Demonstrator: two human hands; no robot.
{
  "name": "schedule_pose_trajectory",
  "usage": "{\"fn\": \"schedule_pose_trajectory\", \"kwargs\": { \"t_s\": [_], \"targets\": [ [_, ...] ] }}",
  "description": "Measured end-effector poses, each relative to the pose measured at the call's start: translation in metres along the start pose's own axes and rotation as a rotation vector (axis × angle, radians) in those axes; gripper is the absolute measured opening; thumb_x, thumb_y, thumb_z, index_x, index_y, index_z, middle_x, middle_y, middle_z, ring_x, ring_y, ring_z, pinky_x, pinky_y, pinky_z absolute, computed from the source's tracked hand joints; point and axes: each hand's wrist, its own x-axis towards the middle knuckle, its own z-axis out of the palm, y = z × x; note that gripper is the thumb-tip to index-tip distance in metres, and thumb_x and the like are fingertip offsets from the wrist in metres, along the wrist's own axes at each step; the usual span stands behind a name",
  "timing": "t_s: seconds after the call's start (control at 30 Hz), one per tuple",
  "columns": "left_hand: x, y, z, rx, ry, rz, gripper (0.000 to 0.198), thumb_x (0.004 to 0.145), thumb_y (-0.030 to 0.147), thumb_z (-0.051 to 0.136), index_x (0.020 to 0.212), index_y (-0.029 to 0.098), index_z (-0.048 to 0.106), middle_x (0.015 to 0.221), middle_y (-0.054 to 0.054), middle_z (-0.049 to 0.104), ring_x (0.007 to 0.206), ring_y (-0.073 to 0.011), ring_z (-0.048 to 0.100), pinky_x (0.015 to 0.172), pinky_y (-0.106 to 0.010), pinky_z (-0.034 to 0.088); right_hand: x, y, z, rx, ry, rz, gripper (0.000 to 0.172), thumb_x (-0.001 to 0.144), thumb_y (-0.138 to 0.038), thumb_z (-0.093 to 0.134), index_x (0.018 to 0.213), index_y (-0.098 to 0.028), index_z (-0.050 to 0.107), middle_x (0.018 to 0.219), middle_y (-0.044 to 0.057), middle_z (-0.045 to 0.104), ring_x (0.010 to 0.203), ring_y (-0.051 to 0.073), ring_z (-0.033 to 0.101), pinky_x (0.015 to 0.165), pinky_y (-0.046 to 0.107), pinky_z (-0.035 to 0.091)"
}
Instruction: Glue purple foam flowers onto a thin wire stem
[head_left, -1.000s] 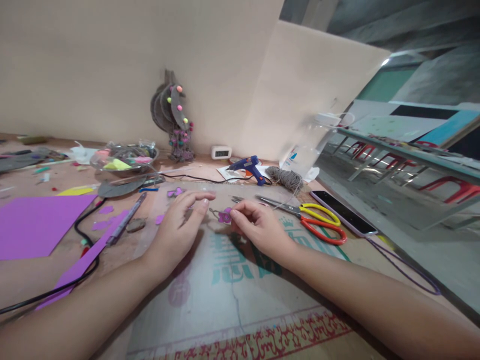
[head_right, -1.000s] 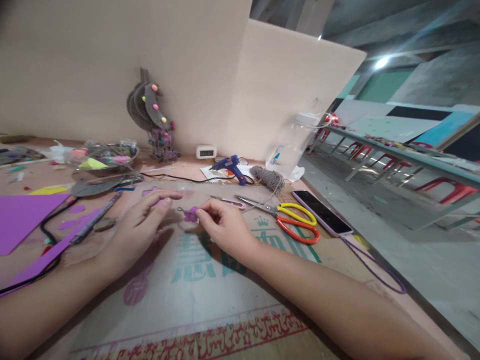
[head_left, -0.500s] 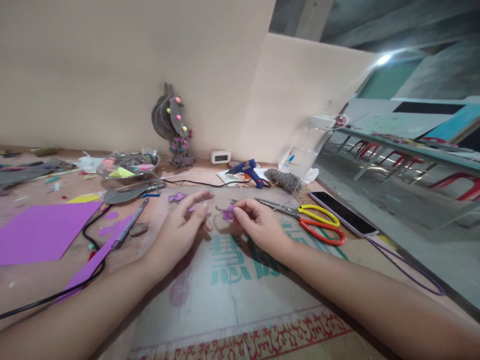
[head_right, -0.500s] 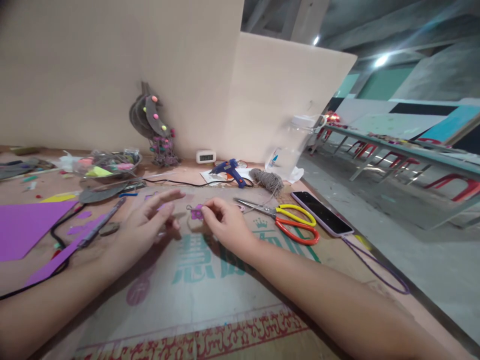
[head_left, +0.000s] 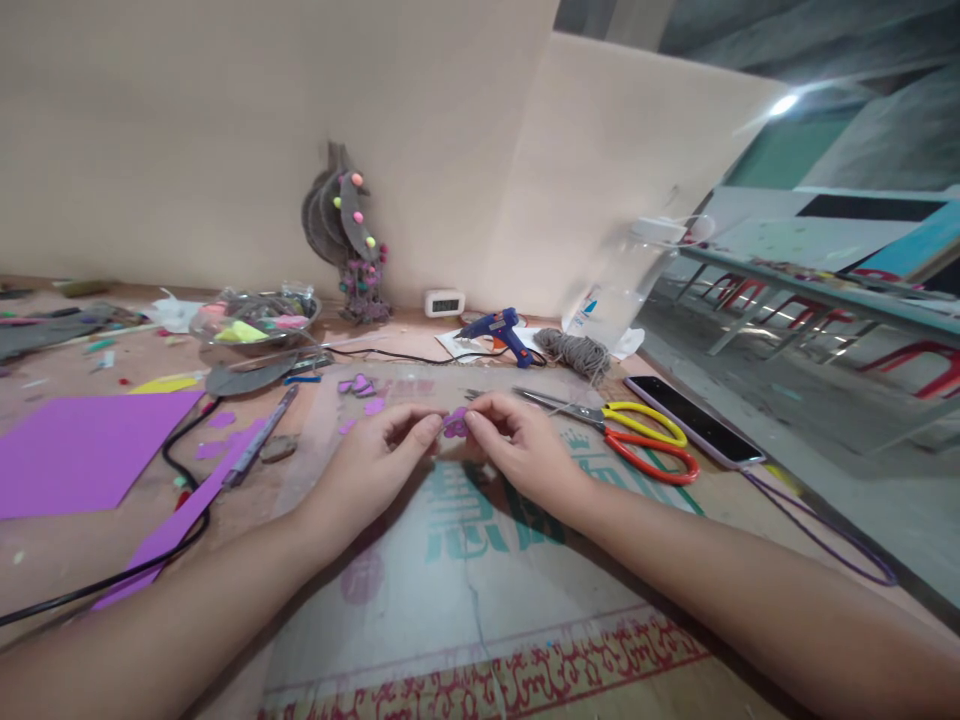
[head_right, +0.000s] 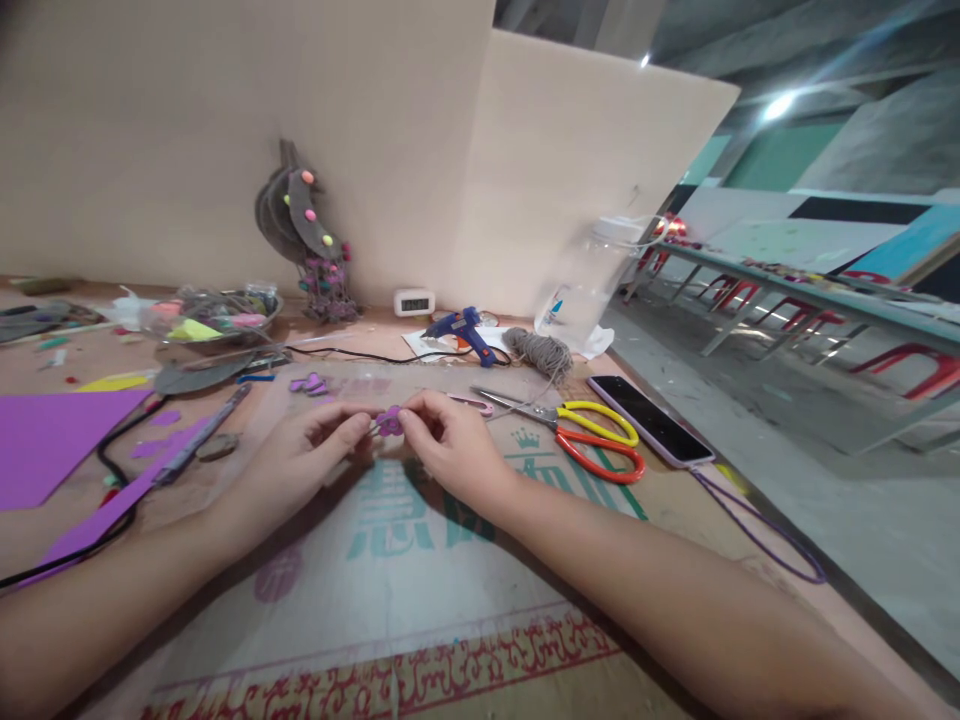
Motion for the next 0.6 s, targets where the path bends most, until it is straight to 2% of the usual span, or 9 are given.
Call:
{"fn": "schedule_pose_trajectory", "kwargs": {
  "t_s": [0.2, 0.43, 0.6],
  "targets": [
    [0.0006, -0.0037, 0.0021, 0.001, -0.031, -0.026, 0.026, 0.086, 0.038, 0.052, 0.096, 0.02, 0.068, 0.093, -0.004, 0.072, 0.083, -0.0192, 0.065, 0.074, -0.03, 0.049, -0.0011, -0.0031, 0.0018, -0.003, -0.005, 0.006, 0.016, 0.087, -0.027, 0.05, 0.077, -0.017, 0.058, 0.063, -0.001, 0.058, 0.056, 0.01, 0.052, 0.054, 0.021, 0.04],
    [-0.0003, 0.0005, 0.002, 0.061, -0.03, -0.022, 0.022, 0.085, 0.034, 0.051, 0.085, 0.019, 0.067, 0.082, -0.002, 0.071, 0.075, -0.0174, 0.064, 0.07, -0.028, 0.048, -0.003, -0.003, 0.0009, 0.03, -0.036, 0.005, 0.019, 0.087, -0.031, 0.05, 0.078, -0.017, 0.06, 0.064, -0.001, 0.061, 0.057, 0.01, 0.054, 0.055, 0.022, 0.042],
    [-0.0017, 0.0018, 0.0007, 0.107, -0.055, -0.021, 0.021, 0.084, 0.034, 0.052, 0.081, 0.02, 0.067, 0.077, 0.0, 0.07, 0.07, -0.0163, 0.063, 0.067, -0.027, 0.047, -0.0017, -0.0018, 0.0009, 0.032, -0.068, 0.021, 0.014, 0.084, -0.028, 0.055, 0.086, -0.017, 0.062, 0.071, 0.001, 0.063, 0.061, 0.011, 0.056, 0.058, 0.024, 0.045]
  ]
}}
